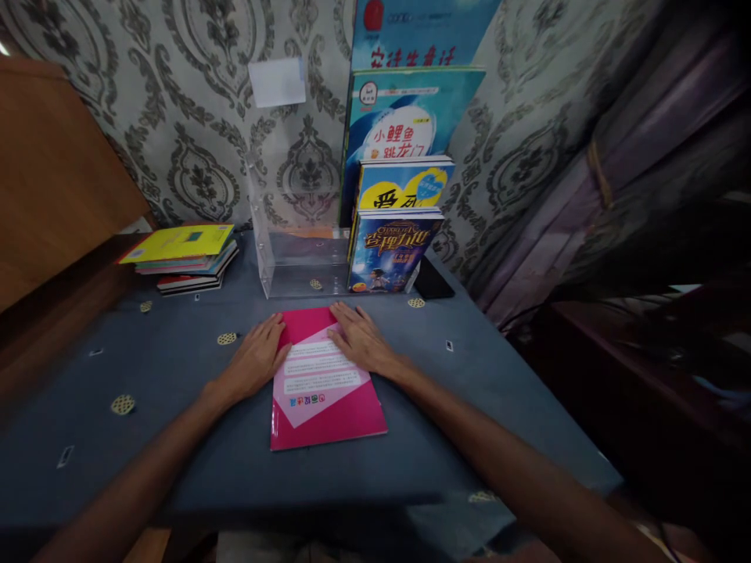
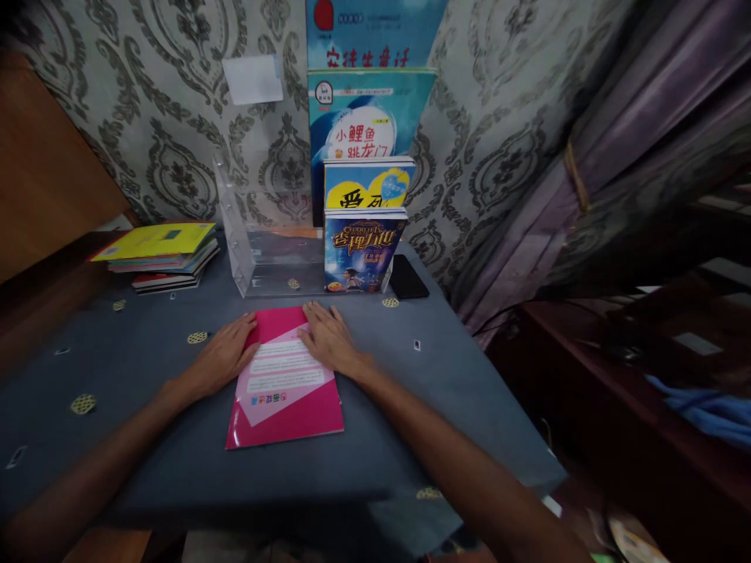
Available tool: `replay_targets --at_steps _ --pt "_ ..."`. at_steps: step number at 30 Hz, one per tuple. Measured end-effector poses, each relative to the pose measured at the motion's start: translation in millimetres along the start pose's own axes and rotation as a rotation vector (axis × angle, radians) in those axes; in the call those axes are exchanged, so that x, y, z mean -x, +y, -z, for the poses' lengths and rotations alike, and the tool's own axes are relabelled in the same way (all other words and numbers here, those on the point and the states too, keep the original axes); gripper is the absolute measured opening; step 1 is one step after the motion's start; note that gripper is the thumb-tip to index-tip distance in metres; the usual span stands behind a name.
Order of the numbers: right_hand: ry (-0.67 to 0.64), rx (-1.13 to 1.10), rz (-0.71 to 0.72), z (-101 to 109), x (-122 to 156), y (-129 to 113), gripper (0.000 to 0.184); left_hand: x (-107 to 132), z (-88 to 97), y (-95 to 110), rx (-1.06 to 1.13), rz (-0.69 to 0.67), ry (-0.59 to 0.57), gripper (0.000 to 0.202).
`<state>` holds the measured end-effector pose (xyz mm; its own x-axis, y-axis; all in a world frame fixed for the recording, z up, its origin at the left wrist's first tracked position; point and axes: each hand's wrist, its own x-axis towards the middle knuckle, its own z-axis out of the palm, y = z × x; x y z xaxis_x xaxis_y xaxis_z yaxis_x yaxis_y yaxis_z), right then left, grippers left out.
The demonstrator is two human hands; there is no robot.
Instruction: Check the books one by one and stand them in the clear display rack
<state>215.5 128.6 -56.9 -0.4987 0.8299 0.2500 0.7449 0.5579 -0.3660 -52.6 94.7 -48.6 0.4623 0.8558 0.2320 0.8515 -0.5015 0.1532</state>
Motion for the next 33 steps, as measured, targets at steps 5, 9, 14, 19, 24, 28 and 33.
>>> replay_targets --at_steps 5,9,14,19,24,28,33 --pt "0.027 -0.242 -0.032 4.8 -8.0 18.4 0.050 -7.7 7.2 -6.0 -0.016 -0.042 -0.063 0.056" --pt "0.045 -0.427 -0.053 11.0 -12.3 26.9 0.048 -23.8 14.0 -6.0 -0.020 -0.105 -0.164 0.060" --pt "0.034 -0.552 -0.098 17.5 -13.1 28.5 0.049 -48.9 10.2 5.8 0.056 -0.166 -0.250 0.062" --pt "0.027 -0.533 -0.073 16.6 -13.7 32.2 0.047 -72.4 -3.7 27.3 0.108 -0.232 -0.242 0.059" --pt "0.002 -0.355 0.018 9.5 -8.1 30.1 0.050 -81.7 -9.1 39.6 0.124 -0.239 -0.216 0.058" --pt "-0.027 -0.229 0.049 10.3 7.1 22.9 0.052 -80.9 -9.3 38.3 0.123 -0.234 -0.201 0.057" --pt "-0.048 -0.224 0.075 20.1 38.6 14.6 0.049 -81.4 -12.5 35.5 0.120 -0.245 -0.187 0.055"
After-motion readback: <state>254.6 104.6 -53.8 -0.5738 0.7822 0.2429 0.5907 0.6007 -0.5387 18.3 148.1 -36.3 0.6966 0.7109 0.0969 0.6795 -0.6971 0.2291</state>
